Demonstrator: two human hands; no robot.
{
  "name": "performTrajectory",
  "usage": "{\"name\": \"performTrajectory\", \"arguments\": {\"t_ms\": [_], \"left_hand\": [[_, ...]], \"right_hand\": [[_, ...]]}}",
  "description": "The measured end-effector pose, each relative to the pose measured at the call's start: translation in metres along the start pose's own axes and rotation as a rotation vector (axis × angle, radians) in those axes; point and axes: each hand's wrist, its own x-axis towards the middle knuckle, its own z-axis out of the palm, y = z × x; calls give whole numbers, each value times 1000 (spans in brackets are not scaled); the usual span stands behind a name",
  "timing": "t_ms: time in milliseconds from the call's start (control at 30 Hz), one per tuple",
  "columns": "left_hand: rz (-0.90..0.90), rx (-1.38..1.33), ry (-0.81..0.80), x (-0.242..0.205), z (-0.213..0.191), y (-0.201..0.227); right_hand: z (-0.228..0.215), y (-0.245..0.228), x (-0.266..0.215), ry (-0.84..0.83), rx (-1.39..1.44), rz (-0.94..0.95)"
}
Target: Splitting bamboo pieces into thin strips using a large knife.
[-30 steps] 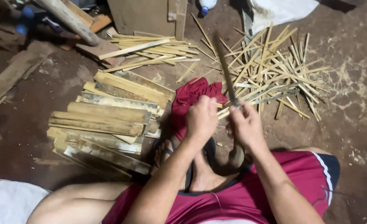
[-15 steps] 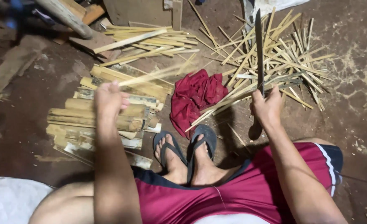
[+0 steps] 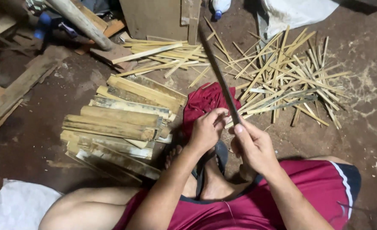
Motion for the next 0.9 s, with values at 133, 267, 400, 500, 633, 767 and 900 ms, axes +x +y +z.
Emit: {"name": "performTrajectory", "arguments": {"t_ms": [133, 267, 400, 500, 633, 767, 900], "left_hand": [[177, 31, 84, 0, -7, 22], [158, 79, 90, -8, 3, -3], [146, 106, 35, -9, 3, -3], [149, 68, 24, -11, 3, -2], [156, 74, 13, -9, 2, 2], [167, 100, 11, -8, 4, -2], [176, 45, -17, -5, -2, 24]], "right_hand": [[-3, 6, 9, -15, 91, 120], [-3, 6, 10, -59, 238, 216], [-3, 4, 10, -46, 297, 260], [2, -11, 9, -14, 326, 306], [-2, -10, 8, 9, 309, 331], [-2, 4, 5, 38, 234, 300], [16, 5, 0, 95, -169, -88]]}}
